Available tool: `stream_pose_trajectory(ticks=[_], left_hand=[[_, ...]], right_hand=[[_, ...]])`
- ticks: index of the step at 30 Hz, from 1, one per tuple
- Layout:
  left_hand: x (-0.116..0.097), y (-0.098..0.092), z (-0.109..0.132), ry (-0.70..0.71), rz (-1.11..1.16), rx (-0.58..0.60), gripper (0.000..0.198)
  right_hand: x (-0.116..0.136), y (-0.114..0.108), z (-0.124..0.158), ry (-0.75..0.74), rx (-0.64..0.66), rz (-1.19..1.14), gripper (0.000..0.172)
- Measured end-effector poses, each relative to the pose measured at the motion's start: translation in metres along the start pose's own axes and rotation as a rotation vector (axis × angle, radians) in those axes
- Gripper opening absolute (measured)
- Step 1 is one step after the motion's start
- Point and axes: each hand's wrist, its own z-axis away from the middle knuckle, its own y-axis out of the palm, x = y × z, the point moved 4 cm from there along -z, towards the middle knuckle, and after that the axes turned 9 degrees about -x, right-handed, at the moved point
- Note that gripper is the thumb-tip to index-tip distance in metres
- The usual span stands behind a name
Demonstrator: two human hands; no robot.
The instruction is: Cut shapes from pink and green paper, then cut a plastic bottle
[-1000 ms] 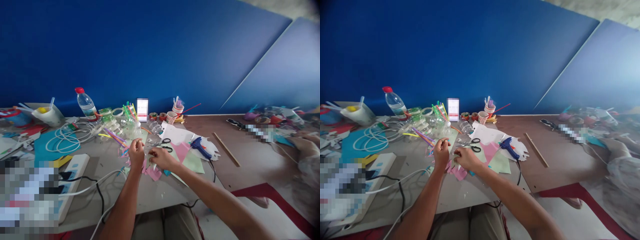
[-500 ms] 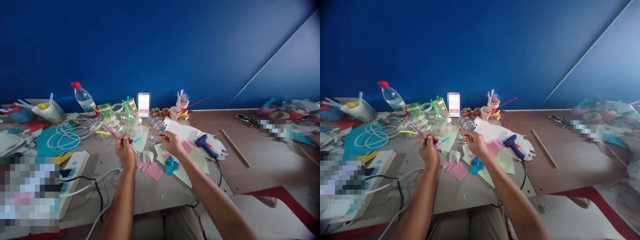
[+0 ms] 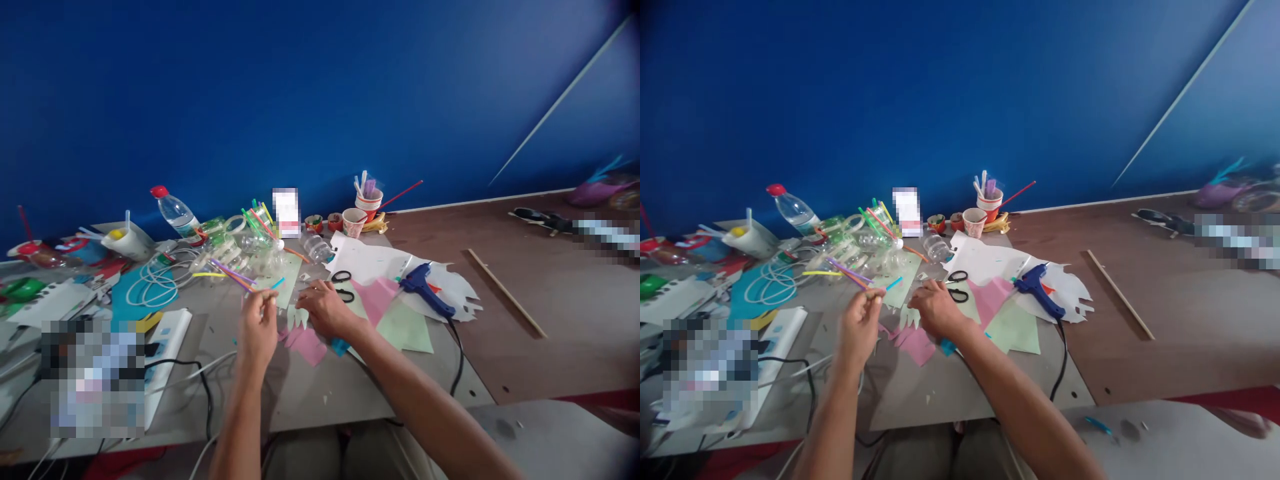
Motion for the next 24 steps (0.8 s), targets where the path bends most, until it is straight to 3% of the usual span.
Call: stream_pose_trajectory(ticks=[4, 9, 14, 18, 21, 24], left_hand=[[0.002, -0.009, 0.051, 0.229, -0.331, 0.157, 0.023], [0.002, 0.005, 0.094, 0.431, -0.559, 0.356, 0.05], [0.007, 0.019, 0.083, 0.43, -0.761, 0.355, 0.035], [0.012, 0.023, 0.067, 0.445, -0.742, 0.321, 0.031], [0.013, 0.014, 0.062, 0.45, -0.667, 0.228, 0.027], [0.017, -0.01, 0.061, 0.411, -0.691, 0.127, 0.026]], right_hand=[[0.001, -0.004, 0.0, 0.001, -0.033, -0.017, 0.032], [0.002, -0.002, 0.001, 0.007, -0.017, -0.021, 0.034], [0.004, 0.0, 0.004, 0.009, 0.069, 0.003, 0.033], [0.006, -0.002, 0.004, -0.007, 0.103, 0.005, 0.033], [0.005, -0.003, 0.002, 0.009, 0.042, -0.037, 0.034], [0.002, -0.003, 0.001, 0.02, -0.054, -0.095, 0.038]])
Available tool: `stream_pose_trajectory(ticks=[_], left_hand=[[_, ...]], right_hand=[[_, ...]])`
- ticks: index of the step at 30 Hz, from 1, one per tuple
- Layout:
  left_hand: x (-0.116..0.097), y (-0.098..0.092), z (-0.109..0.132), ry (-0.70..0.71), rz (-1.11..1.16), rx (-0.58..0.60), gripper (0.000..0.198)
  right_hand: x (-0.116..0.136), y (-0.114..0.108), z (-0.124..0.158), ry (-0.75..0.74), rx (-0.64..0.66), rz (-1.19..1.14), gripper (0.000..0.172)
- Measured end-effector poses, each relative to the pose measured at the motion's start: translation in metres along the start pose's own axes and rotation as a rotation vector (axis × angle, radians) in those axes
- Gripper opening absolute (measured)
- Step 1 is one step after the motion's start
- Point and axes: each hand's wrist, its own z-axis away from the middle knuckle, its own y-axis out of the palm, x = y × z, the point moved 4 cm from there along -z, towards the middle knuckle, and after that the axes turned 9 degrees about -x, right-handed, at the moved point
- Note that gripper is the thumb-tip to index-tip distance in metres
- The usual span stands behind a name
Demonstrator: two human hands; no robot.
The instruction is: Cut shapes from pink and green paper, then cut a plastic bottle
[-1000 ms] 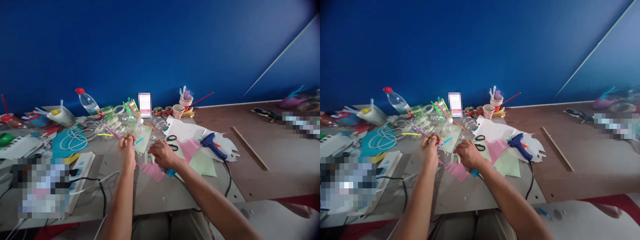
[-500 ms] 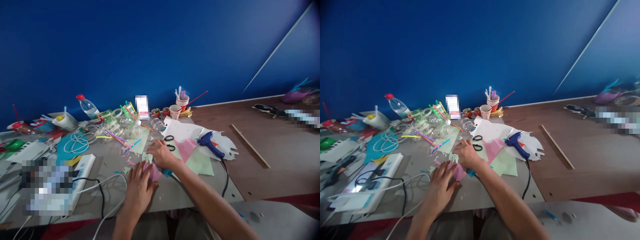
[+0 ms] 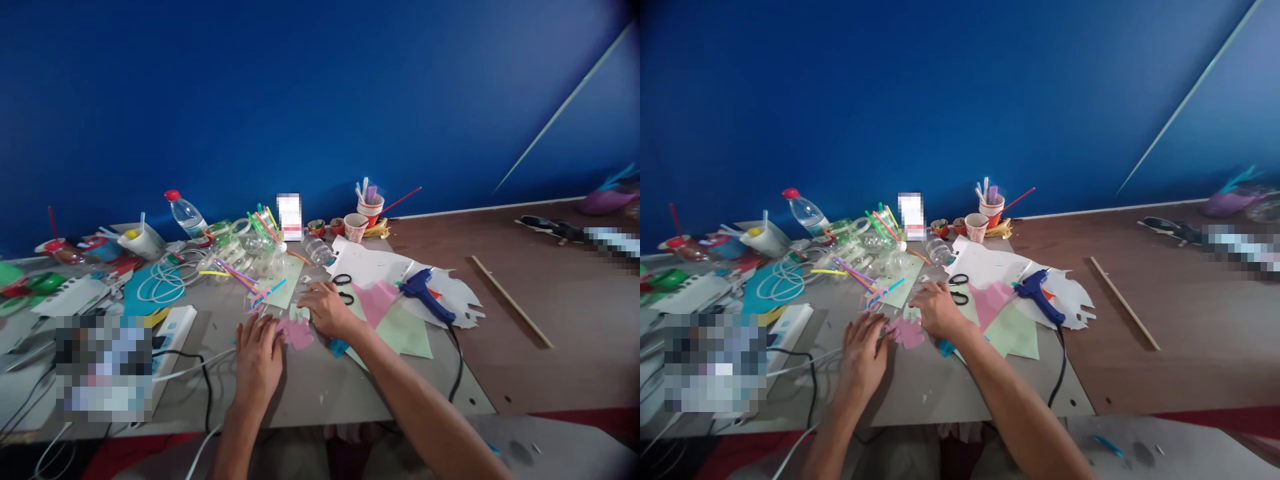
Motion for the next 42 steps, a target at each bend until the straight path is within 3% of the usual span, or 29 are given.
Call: stream_pose_trajectory(ticks=[4, 7, 14, 22, 27, 36, 42], left_hand=[[0.022, -0.019, 0.007, -0.103, -0.15, 0.017, 0.027], [0.028, -0.017, 0.004, -0.144, -0.225, 0.115, 0.03], [0.023, -0.002, -0.009, -0.1, -0.254, 0.326, 0.039], [0.019, -0.017, 0.004, -0.047, -0.262, 0.364, 0.031], [0.024, -0.016, 0.004, -0.029, -0.269, 0.416, 0.026], [0.041, -0.005, -0.012, -0.097, -0.357, 0.314, 0.026], [0.031, -0.009, -0.013, -0.105, -0.268, 0.158, 0.027]], right_hand=[[-0.002, 0.002, 0.001, -0.014, -0.071, -0.028, 0.039], [-0.003, 0.0, 0.003, -0.009, -0.131, -0.04, 0.039], [-0.004, -0.005, 0.003, -0.014, -0.182, -0.037, 0.035], [-0.003, -0.008, 0.003, -0.01, -0.197, -0.027, 0.032], [-0.002, -0.003, 0.003, -0.025, -0.135, -0.041, 0.032], [0.015, 0.01, 0.008, -0.088, 0.194, 0.025, 0.023], [0.013, 0.004, 0.006, -0.061, 0.142, 0.011, 0.029]])
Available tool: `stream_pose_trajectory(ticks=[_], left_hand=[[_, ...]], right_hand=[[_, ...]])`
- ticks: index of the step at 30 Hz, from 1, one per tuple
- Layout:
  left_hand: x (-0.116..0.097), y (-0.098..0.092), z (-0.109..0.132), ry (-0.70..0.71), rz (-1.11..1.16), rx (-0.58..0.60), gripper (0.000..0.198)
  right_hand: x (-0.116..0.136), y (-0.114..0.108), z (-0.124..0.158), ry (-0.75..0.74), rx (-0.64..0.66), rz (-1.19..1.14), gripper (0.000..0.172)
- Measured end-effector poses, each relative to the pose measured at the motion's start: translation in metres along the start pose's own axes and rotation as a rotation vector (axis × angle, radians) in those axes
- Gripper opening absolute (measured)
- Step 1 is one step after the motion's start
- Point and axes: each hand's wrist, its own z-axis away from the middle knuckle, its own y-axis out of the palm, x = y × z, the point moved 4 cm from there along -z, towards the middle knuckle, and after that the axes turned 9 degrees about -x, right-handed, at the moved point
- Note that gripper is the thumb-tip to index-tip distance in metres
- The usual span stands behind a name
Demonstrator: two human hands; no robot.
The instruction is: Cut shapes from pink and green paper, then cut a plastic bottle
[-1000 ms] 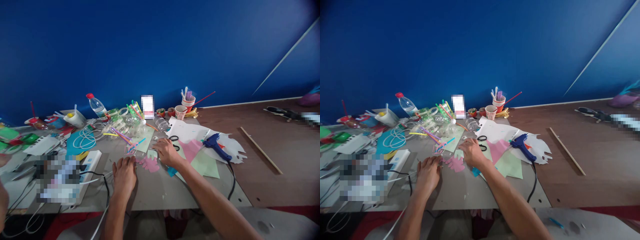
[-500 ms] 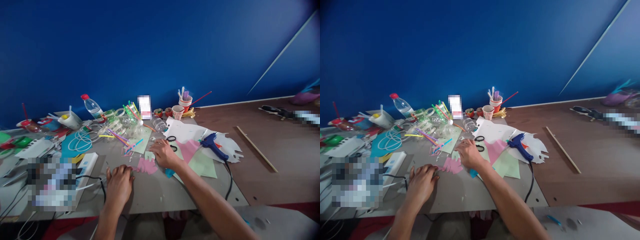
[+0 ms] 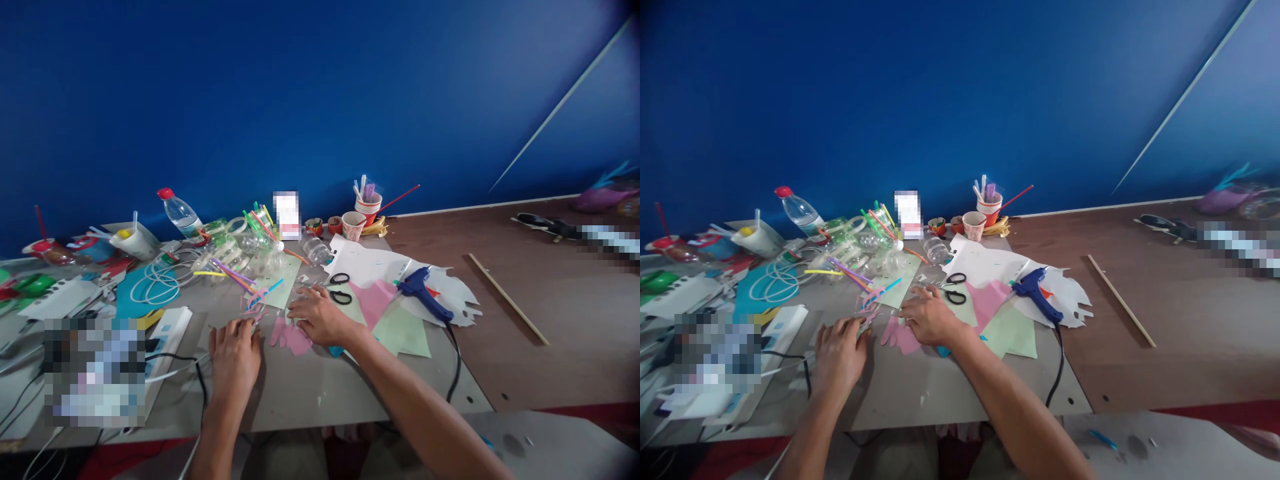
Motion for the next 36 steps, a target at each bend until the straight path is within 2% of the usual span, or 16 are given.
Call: stream_pose_trajectory(ticks=[4, 7, 11, 15, 19, 23, 26, 30, 33, 36], left_hand=[[-0.016, -0.001, 0.007, 0.042, 0.062, 0.061, 0.026], [-0.024, -0.003, 0.008, 0.052, 0.1, 0.08, 0.025], [-0.024, -0.005, 0.006, 0.055, 0.133, 0.054, 0.026], [-0.014, 0.0, 0.008, 0.023, 0.099, 0.076, 0.028], [-0.004, -0.004, 0.007, -0.053, 0.091, -0.024, 0.033], [-0.009, -0.008, -0.001, -0.07, 0.226, -0.104, 0.031], [-0.022, -0.001, -0.008, -0.02, 0.299, -0.054, 0.029], [-0.039, 0.012, -0.009, 0.129, 0.267, 0.081, 0.033], [-0.044, 0.018, -0.006, 0.197, 0.227, 0.14, 0.04], [-0.045, 0.019, -0.008, 0.22, 0.218, 0.143, 0.04]], right_hand=[[-0.003, 0.001, 0.002, 0.026, 0.045, 0.026, 0.027], [-0.003, 0.001, 0.002, 0.019, 0.013, 0.008, 0.03], [-0.009, 0.001, 0.0, 0.045, -0.071, -0.006, 0.03], [-0.014, 0.003, 0.0, 0.052, -0.094, -0.004, 0.028], [-0.014, 0.001, -0.001, 0.018, -0.156, -0.009, 0.028], [-0.016, -0.006, -0.002, 0.049, -0.267, -0.015, 0.026], [-0.022, -0.012, -0.002, 0.109, -0.356, -0.011, 0.027], [-0.028, -0.019, -0.001, 0.156, -0.436, -0.014, 0.028], [-0.03, -0.02, -0.001, 0.17, -0.436, -0.022, 0.029], [-0.028, -0.019, -0.001, 0.174, -0.392, -0.008, 0.029]])
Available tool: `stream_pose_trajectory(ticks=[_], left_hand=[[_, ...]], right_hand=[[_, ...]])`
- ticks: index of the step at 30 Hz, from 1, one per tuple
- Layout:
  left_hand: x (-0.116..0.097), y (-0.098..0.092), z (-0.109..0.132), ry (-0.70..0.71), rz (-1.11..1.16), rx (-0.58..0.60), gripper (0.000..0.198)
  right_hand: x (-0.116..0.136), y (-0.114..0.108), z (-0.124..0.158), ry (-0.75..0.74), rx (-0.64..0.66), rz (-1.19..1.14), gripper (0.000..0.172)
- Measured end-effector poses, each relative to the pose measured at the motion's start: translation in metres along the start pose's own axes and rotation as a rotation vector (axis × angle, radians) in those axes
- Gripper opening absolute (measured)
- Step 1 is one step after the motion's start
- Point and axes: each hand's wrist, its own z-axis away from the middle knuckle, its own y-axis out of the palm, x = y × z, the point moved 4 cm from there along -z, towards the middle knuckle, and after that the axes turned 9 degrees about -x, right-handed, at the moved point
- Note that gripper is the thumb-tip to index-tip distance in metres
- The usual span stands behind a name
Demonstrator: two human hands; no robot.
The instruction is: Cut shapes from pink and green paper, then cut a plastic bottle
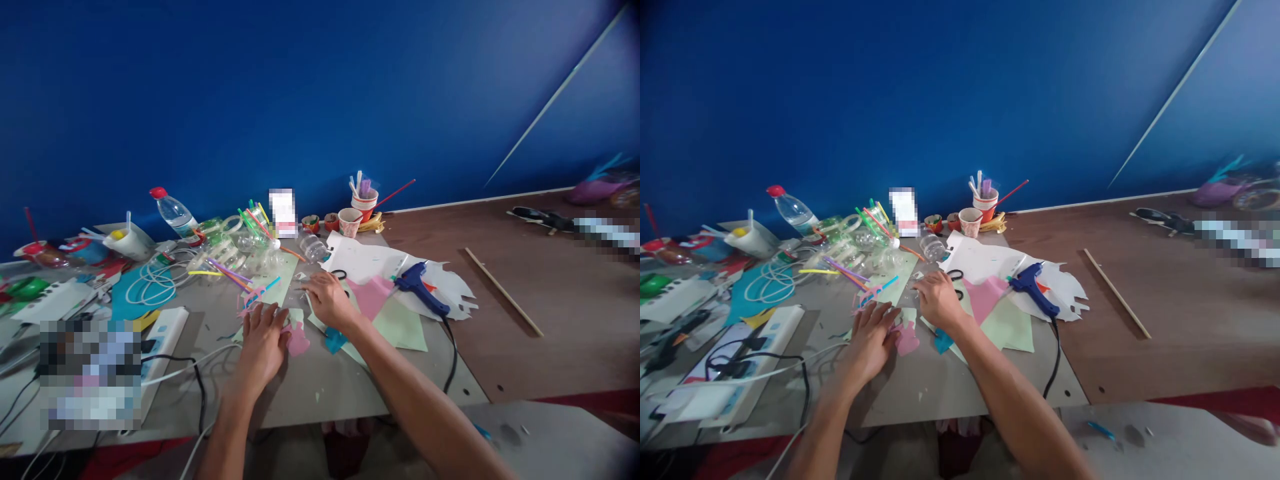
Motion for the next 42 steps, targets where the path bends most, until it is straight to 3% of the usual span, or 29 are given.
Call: stream_pose_trajectory(ticks=[6, 12, 19, 23, 27, 32, 37, 42], left_hand=[[0.001, 0.001, -0.003, -0.017, -0.035, -0.019, 0.042], [0.003, -0.001, 0.017, -0.055, -0.11, -0.084, 0.046], [0.002, 0.001, 0.021, -0.079, -0.113, -0.046, 0.037], [0.002, 0.001, 0.02, -0.085, -0.102, -0.04, 0.037], [0.002, 0.001, 0.02, -0.084, -0.095, -0.041, 0.037], [0.002, 0.001, 0.018, -0.083, -0.093, -0.047, 0.036], [0.004, 0.003, 0.019, -0.085, -0.086, -0.071, 0.036], [0.006, 0.003, 0.02, -0.081, -0.073, -0.081, 0.041]], right_hand=[[0.014, 0.015, 0.007, -0.086, 0.192, 0.08, 0.017], [0.022, 0.032, 0.016, -0.107, 0.277, 0.224, 0.024], [0.02, 0.035, 0.015, -0.038, 0.283, 0.168, 0.009], [0.016, 0.03, 0.01, 0.023, 0.218, 0.125, 0.006], [0.014, 0.021, 0.004, 0.102, 0.137, -0.058, 0.012], [0.017, 0.023, 0.006, 0.182, 0.248, -0.305, 0.033], [0.028, 0.033, 0.015, -0.022, 0.391, -0.136, 0.05], [0.032, 0.027, 0.014, -0.103, 0.389, 0.024, 0.054]])
